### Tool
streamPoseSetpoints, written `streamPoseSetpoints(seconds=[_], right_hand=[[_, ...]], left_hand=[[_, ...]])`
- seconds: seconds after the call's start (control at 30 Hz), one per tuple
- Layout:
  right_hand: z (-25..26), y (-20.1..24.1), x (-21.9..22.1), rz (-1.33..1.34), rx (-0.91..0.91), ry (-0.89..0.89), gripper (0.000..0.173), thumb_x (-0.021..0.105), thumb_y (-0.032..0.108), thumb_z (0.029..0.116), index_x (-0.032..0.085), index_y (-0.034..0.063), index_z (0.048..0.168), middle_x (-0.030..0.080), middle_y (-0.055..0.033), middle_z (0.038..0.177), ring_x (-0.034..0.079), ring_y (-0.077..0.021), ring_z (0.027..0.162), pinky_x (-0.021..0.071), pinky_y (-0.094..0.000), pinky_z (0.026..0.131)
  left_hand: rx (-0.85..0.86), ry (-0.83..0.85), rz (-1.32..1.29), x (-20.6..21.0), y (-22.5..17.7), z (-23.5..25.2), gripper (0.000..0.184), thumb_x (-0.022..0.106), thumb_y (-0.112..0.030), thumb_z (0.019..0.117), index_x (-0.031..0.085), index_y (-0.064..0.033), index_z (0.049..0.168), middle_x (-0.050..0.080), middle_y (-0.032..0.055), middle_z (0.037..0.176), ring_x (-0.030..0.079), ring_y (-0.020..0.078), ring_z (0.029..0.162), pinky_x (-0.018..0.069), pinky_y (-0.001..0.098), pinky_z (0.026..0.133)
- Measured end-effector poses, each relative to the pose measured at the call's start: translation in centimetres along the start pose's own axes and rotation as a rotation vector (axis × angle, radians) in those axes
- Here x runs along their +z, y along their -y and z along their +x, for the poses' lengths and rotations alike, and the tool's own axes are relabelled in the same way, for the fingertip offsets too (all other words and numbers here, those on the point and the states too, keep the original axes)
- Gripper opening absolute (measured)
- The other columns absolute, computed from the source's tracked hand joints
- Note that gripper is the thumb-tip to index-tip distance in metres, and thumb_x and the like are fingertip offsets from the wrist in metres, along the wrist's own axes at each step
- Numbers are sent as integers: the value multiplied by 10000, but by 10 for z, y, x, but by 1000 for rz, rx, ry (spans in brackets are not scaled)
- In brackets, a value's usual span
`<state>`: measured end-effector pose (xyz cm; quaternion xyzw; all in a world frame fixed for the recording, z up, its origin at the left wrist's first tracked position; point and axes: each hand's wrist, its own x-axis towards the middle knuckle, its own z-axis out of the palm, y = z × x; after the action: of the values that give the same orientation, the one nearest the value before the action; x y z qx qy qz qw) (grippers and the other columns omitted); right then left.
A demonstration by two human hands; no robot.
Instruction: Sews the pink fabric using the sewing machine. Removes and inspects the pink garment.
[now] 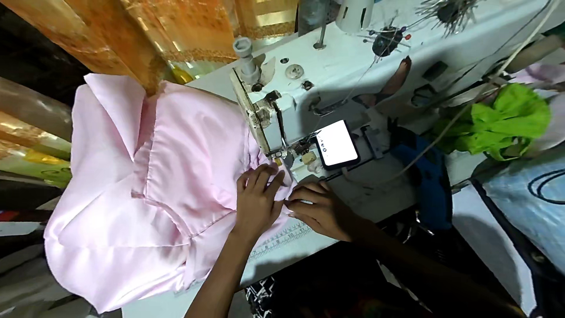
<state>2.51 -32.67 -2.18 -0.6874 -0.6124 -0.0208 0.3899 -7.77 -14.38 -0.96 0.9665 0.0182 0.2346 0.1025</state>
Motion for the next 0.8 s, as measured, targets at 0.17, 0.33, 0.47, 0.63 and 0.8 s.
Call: streamPoseSetpoints(seconds=[0.17, 0.33, 0.47, 0.63, 0.8], right_hand=[[-2, -4, -5, -31, -71, -26, 215, 577, 134, 1014, 781, 167, 1076, 751, -24, 1045, 681, -197, 1021, 496, -413, 883], [-2, -13, -13, 20, -134, 49, 213, 562, 141, 1023, 775, 139, 1041, 745, -30, 1024, 678, -203, 1052, 502, -438, 920], [-5, -13, -12, 55, -101, 53, 227, 547, 159, 1031, 773, 138, 1033, 747, -29, 1058, 673, -209, 1076, 497, -443, 933], [-6, -11, -11, 28, -94, 55, 229, 545, 145, 1025, 773, 143, 1015, 743, -24, 1048, 668, -213, 1095, 500, -441, 931], [-6, -6, -9, -18, -91, 50, 228, 541, 124, 1023, 768, 145, 1013, 739, -27, 1059, 664, -224, 1113, 509, -437, 946]], left_hand=[[58, 20, 41, -19, -16, -4, 254, 590, -131, 922, 791, -96, 1071, 755, 62, 1168, 632, 303, 1236, 442, 531, 1018], [-86, 53, 119, -10, -32, -3, 386, 474, -359, 1063, 781, -150, 1165, 743, 93, 1141, 606, 334, 1253, 440, 549, 1015], [-153, 65, 140, 0, -41, -5, 426, 426, -367, 1079, 754, -142, 1232, 697, 99, 1299, 534, 346, 1355, 387, 582, 1065], [-293, 69, 27, 6, -50, -10, 442, 380, -368, 1085, 729, -209, 1304, 621, 130, 1410, 405, 395, 1450, 258, 632, 1156], [-321, 56, -4, 11, -46, -11, 473, 335, -394, 1092, 707, -232, 1336, 603, 147, 1418, 388, 398, 1452, 244, 615, 1157]])
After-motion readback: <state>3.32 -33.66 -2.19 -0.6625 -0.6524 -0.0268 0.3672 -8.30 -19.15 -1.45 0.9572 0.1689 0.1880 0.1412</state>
